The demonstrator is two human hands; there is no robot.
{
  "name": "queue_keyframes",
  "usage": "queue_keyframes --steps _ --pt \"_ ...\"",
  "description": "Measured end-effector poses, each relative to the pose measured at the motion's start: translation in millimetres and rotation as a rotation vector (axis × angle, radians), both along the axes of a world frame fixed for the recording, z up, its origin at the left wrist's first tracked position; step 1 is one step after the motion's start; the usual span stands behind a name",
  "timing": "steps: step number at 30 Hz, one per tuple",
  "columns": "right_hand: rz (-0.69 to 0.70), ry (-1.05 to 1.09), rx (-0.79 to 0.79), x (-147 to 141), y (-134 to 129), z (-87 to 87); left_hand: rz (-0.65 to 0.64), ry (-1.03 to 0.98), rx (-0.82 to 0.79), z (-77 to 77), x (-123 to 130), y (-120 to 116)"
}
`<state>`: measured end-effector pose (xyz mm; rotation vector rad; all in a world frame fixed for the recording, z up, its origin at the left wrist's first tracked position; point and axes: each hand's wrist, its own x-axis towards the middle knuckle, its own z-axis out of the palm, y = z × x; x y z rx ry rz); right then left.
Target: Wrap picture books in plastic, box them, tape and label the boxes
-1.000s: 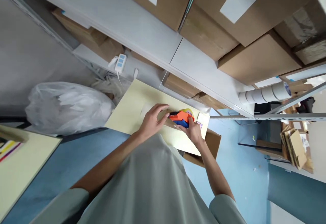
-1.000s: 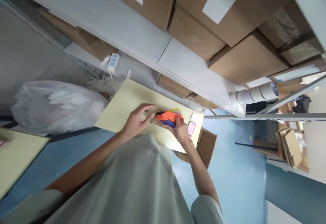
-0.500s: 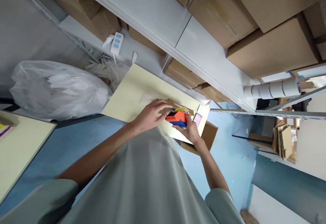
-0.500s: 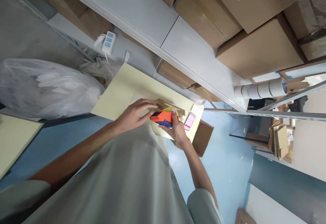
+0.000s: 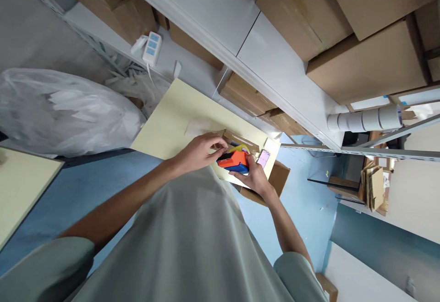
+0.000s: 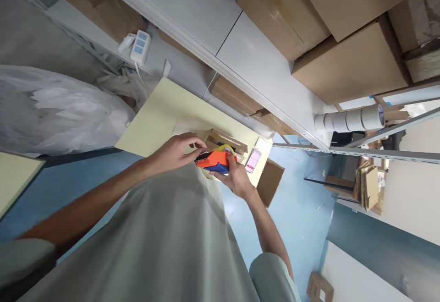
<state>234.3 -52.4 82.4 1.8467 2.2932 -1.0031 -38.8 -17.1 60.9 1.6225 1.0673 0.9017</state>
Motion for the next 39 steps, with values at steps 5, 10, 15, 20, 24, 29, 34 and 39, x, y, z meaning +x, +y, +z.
queue_keyframes --steps 5,10,15,20,24,29,34,39 --pt "0.031 0.005 -0.035 1 -1 7.7 -0.035 -0.067 -0.118 -0.3 -3 0" --pt "0.041 -0.004 -0.082 -2 3 15.9 -0.054 -0.069 -0.117 -0.4 -7 0" --pt "0.066 -0.027 -0.112 -5 6 22.1 -0.126 -0.146 -0.237 -0.4 -11 4" --pt "0.073 0.007 -0.142 -7 10 26.3 -0.246 -0.231 -0.42 -1.1 -17 9" --pt "0.014 0.066 -0.159 -12 13 32.7 -0.168 -0.257 -0.44 -9.3 -14 7" --pt "-0.031 -0.018 -0.274 -20 20 41.8 -0.023 -0.257 -0.534 -34.9 3 -6" --pt "0.013 -0.179 -0.422 -3 35 60.9 0.085 -0.314 -0.655 -70.6 6 -19" --pt "-0.015 -0.226 -0.56 15 61 98.0 0.228 -0.357 -0.744 -102.4 -2 -11"
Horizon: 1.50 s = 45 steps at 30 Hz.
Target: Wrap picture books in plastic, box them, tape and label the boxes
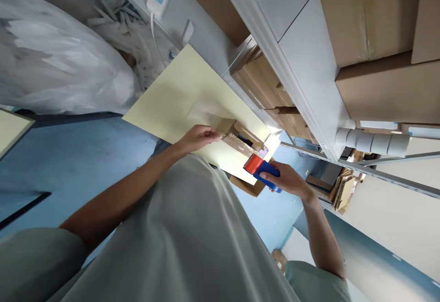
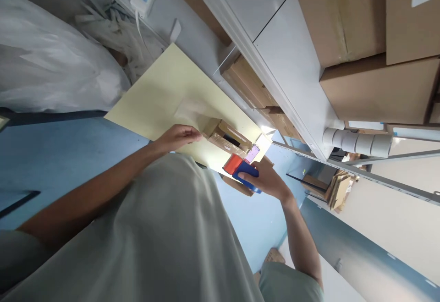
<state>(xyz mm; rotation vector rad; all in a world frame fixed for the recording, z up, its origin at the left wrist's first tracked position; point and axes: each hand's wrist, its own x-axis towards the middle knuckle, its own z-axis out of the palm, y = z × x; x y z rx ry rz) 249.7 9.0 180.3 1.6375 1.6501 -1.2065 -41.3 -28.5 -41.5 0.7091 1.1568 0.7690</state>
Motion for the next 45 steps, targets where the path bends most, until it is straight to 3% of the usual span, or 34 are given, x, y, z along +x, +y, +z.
queue_keyframes --steps 5,14,20,26,29,32,36,39,45 --pt "-0.069 -0.126 0.023 -20 34 16.0 0.084 -0.05 -0.047 -25.0 16 25" --pt "-0.003 -0.163 0.019 -72 71 -6.1 0.13 -0.184 -0.138 -81.6 39 39" --pt "0.017 -0.2 0.023 -82 78 -19.7 0.171 -0.098 -0.162 -91.3 59 38" --pt "0.027 -0.235 0.042 -87 76 -23.9 0.204 0.166 0.087 -103.0 77 25" --pt "0.055 -0.234 0.033 -87 75 -22.8 0.198 0.289 0.084 -110.5 77 13" --pt "0.068 -0.234 0.023 -85 74 -22.0 0.143 0.29 0.183 -100.9 71 6" --pt "0.101 -0.27 0.036 -88 72 -20.5 -0.024 0.257 0.491 -65.4 67 15" --pt "0.154 -0.312 0.051 -93 70 -18.2 -0.17 0.321 0.598 -46.8 73 30" --pt "0.273 -0.359 0.082 -91 66 -21.4 -0.336 0.561 0.591 -49.8 86 41"
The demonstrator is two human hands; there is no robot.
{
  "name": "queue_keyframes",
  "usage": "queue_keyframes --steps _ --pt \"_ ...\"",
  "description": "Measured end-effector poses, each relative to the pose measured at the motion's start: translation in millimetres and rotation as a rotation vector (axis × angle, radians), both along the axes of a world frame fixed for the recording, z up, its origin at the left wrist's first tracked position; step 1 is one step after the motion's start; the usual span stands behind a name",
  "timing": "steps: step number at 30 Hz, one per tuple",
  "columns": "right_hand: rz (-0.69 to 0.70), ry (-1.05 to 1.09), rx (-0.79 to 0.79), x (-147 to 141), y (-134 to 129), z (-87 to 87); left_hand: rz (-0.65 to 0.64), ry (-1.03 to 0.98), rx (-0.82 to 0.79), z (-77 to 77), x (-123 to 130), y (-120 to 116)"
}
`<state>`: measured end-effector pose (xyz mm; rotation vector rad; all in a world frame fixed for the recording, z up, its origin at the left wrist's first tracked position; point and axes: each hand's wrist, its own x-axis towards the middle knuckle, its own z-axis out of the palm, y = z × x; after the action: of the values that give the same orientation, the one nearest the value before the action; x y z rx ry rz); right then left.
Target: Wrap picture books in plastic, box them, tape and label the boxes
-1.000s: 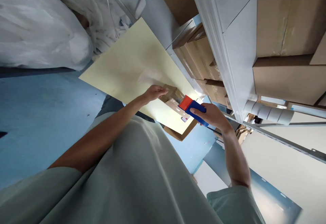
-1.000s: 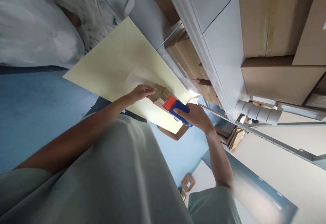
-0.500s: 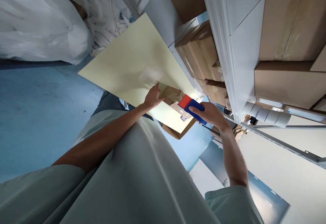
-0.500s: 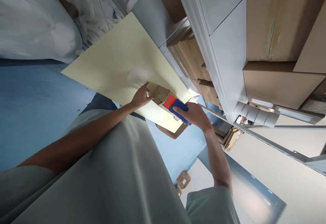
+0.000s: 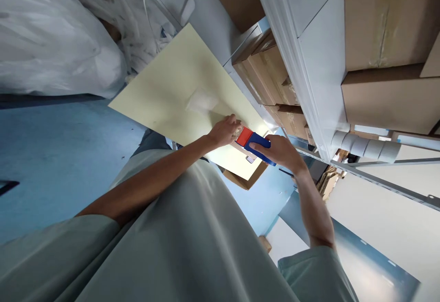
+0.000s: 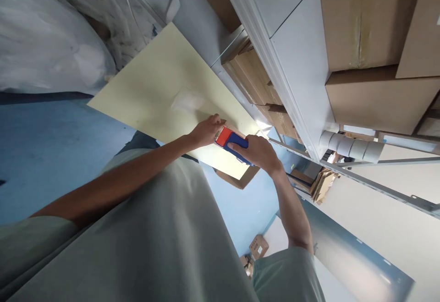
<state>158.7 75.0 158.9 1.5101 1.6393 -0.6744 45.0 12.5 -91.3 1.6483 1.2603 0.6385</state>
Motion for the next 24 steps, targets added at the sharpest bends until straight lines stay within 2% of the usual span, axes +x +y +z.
queue_keyframes --steps 5,9,14,19,22,24 --pt "0.013 -0.007 0.022 25 2 -7.5 0.029 0.067 -0.067 -6.5 1 -3" --pt "-0.016 0.005 -0.056 60 4 -19.5 -0.002 0.114 -0.101 -7.3 -4 -1" --pt "-0.077 0.072 -0.072 105 1 -60.9 -0.059 0.177 -0.086 -9.2 -14 0" --pt "-0.092 0.145 -0.088 126 -1 -105.5 -0.002 0.173 -0.049 -11.4 -17 -8" --pt "-0.077 0.213 -0.101 128 -2 -117.8 0.069 0.137 -0.041 -13.1 -14 -21" --pt "-0.07 0.248 -0.106 129 -4 -121.0 0.169 0.138 -0.07 -15.1 -6 -31"
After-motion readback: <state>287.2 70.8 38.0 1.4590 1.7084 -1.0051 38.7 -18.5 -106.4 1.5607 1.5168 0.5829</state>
